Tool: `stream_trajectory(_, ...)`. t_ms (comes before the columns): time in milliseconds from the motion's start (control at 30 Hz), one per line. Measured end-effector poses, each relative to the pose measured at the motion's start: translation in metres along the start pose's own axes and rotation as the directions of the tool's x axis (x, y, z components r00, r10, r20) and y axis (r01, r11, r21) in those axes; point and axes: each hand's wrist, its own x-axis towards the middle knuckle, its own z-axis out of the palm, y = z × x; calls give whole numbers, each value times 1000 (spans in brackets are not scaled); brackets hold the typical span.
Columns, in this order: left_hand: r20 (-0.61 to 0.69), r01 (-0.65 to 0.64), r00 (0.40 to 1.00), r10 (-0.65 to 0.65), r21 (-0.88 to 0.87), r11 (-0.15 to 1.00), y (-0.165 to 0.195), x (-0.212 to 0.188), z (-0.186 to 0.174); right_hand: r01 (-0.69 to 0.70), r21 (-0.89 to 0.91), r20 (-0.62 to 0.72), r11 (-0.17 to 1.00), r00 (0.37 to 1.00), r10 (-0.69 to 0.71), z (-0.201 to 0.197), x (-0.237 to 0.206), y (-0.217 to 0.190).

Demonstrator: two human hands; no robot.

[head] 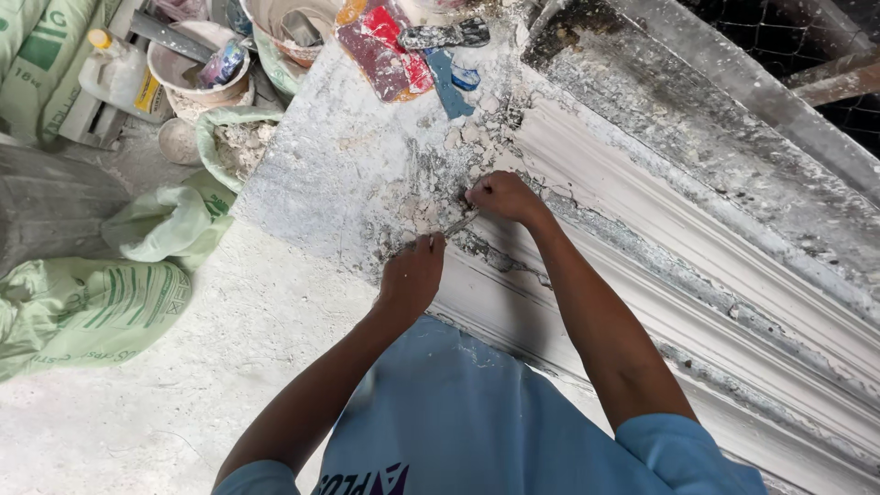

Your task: The person uses a small scraper to remove dried plaster residue from the grooves and fluted surfaces of decorative plaster molding pieces laid on the workshop floor. They work along the lengths of several moldings, repositioning pieces and scraping different sections one after another.

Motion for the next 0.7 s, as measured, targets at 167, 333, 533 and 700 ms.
stream_trajectory(167, 10, -18, 1000, 18, 8, 1000, 3, 3, -4, 42, 257, -32, 966, 999, -35, 3, -22, 17)
stream_trajectory(333, 183, 97, 981, -65, -171, 981, -7, 8, -13, -12, 417, -85, 909, 995, 52, 12, -32, 32)
stream_trajectory(533, 107, 13, 994, 3, -154, 988, -9, 17, -12, 29, 466, -314, 885, 940, 135, 41, -41, 46)
stream_trajectory(700, 99, 0, 995, 7, -62, 998, -1, 19, -11, -232, 8, -524, 973, 827, 202, 60, -43, 48)
